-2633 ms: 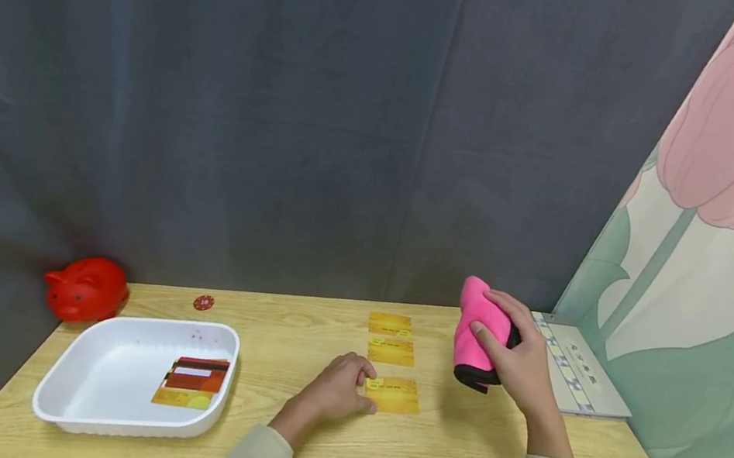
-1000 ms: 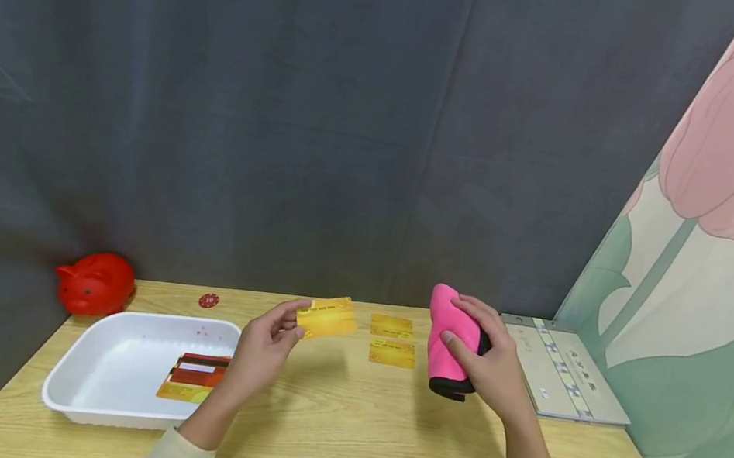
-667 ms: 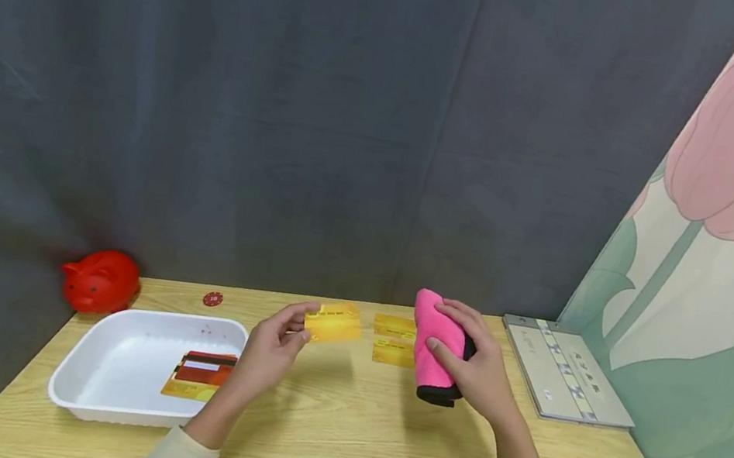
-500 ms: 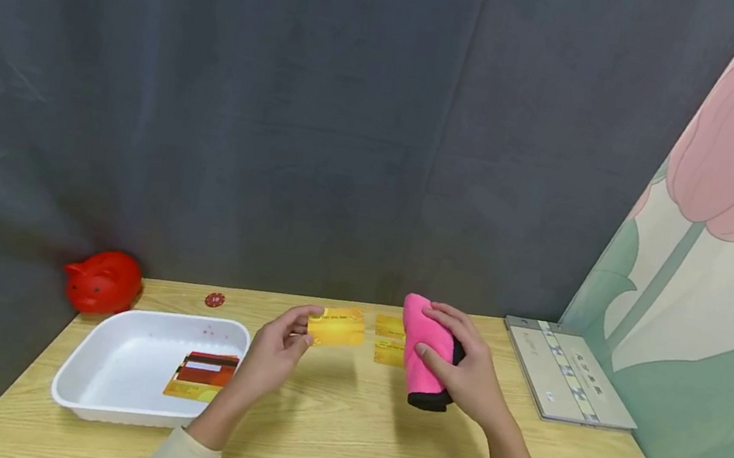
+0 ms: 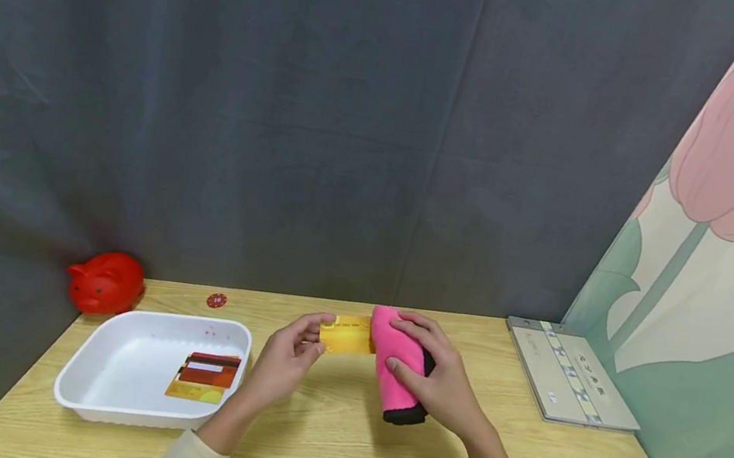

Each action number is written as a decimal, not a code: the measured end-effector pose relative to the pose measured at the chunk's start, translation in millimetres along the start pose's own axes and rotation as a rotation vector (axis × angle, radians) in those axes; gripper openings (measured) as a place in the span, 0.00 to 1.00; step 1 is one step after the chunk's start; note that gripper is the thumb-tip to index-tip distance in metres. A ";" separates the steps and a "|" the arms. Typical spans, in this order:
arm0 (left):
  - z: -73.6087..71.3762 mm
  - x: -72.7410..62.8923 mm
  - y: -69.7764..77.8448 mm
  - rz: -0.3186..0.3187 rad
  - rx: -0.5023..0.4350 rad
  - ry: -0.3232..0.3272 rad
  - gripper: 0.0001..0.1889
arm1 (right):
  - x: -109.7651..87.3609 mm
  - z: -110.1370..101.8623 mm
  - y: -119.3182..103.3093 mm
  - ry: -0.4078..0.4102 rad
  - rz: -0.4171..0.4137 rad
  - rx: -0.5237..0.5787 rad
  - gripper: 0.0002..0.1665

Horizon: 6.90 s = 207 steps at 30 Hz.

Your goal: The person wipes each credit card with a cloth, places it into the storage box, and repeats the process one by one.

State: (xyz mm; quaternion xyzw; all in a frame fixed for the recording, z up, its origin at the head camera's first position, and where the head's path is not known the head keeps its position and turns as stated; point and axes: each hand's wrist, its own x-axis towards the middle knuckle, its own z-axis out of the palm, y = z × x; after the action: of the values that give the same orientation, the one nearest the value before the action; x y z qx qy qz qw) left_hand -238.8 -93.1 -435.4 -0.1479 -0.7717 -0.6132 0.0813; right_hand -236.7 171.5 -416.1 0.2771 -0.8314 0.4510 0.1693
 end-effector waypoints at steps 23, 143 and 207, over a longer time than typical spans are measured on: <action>12.6 -2.0 -6.1 -0.021 0.010 -0.038 0.23 | -5.1 36.0 -15.1 -0.138 -0.052 -0.043 0.30; 2.3 -0.8 -5.4 -0.072 -0.270 0.110 0.21 | -0.4 -3.0 9.5 0.029 0.030 -0.021 0.30; -5.5 0.1 4.1 -0.047 -0.216 0.126 0.20 | 2.5 -21.1 16.2 0.113 0.094 -0.051 0.29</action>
State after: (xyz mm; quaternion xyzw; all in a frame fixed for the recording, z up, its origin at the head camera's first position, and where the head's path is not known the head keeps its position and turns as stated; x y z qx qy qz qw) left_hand -237.9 -97.6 -430.3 -0.0987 -0.6977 -0.7027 0.0987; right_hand -247.9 195.7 -414.1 0.2074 -0.8439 0.4520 0.2014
